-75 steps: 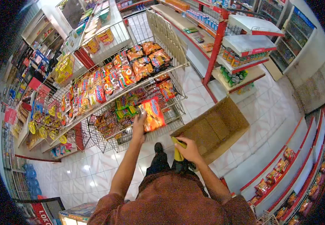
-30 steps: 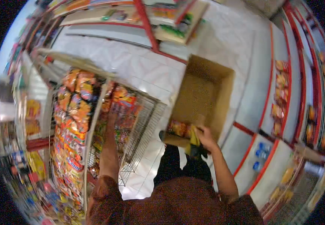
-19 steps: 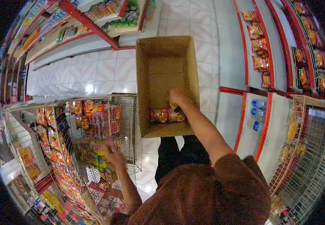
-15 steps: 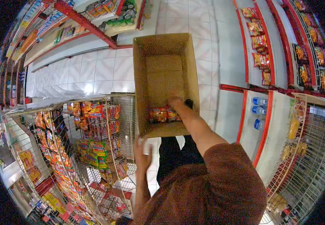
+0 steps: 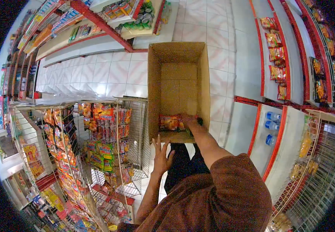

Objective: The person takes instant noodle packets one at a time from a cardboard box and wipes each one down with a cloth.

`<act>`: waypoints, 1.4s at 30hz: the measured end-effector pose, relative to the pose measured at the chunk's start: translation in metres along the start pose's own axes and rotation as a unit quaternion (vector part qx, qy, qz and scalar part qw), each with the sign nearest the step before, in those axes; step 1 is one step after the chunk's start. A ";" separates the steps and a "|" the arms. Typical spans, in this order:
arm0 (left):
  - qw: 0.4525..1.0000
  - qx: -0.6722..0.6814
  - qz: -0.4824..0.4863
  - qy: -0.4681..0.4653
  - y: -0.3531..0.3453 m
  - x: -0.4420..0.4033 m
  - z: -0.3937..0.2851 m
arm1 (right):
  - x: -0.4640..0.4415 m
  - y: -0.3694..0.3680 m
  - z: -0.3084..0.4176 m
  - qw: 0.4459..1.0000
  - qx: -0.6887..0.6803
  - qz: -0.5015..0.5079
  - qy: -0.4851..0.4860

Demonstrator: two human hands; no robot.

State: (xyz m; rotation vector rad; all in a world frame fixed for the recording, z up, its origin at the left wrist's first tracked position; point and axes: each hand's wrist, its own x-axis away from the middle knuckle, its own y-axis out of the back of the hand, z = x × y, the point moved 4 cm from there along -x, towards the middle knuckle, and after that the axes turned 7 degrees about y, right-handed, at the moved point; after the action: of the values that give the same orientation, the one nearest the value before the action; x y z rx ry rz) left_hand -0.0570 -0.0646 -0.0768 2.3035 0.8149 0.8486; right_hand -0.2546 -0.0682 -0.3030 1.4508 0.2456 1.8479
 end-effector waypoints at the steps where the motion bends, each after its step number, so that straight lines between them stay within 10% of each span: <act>1: 1.000 0.003 -0.007 0.007 -0.002 0.000 -0.001 | -0.030 -0.027 -0.014 0.998 -0.035 -0.056 0.010; 8: 0.998 -0.010 -0.054 0.016 -0.010 0.000 -0.006 | -0.020 -0.040 -0.038 0.952 -0.065 -0.260 0.148; 15: 0.993 0.007 -0.121 -0.001 -0.006 0.003 -0.006 | -0.002 0.057 0.001 0.993 0.008 0.073 0.089; 20: 0.950 0.238 -0.181 0.095 0.016 0.008 -0.025 | 0.140 0.193 0.050 0.934 -0.151 -0.043 0.322; 27: 0.771 0.626 -0.103 0.061 0.029 0.012 -0.056 | 0.204 0.219 0.104 0.877 -0.282 0.095 0.377; 32: 0.754 0.615 -0.193 0.123 0.029 0.041 -0.041 | 0.233 0.298 0.148 0.874 -0.250 -0.126 0.397; 35: 0.599 0.739 -0.283 0.118 0.035 0.057 -0.039 | 0.254 0.305 0.192 0.896 -0.153 -0.247 0.337; 37: 0.571 0.755 -0.303 0.104 0.050 0.070 -0.043 | 0.281 0.259 0.242 0.854 -0.005 -0.255 0.453; 39: 0.534 0.783 -0.310 0.079 0.065 0.083 -0.045 | 0.300 0.198 0.271 0.655 0.081 -0.380 0.648; 42: 0.488 0.816 -0.308 0.029 0.059 0.117 -0.009 | 0.328 0.141 0.295 0.691 0.116 -0.354 0.619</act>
State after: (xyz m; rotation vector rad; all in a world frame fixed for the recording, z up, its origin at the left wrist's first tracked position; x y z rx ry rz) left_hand 0.0291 -0.0201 0.0122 2.5354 3.1861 -0.7185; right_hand -0.0736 -0.0355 0.1227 -0.1157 1.4891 1.7914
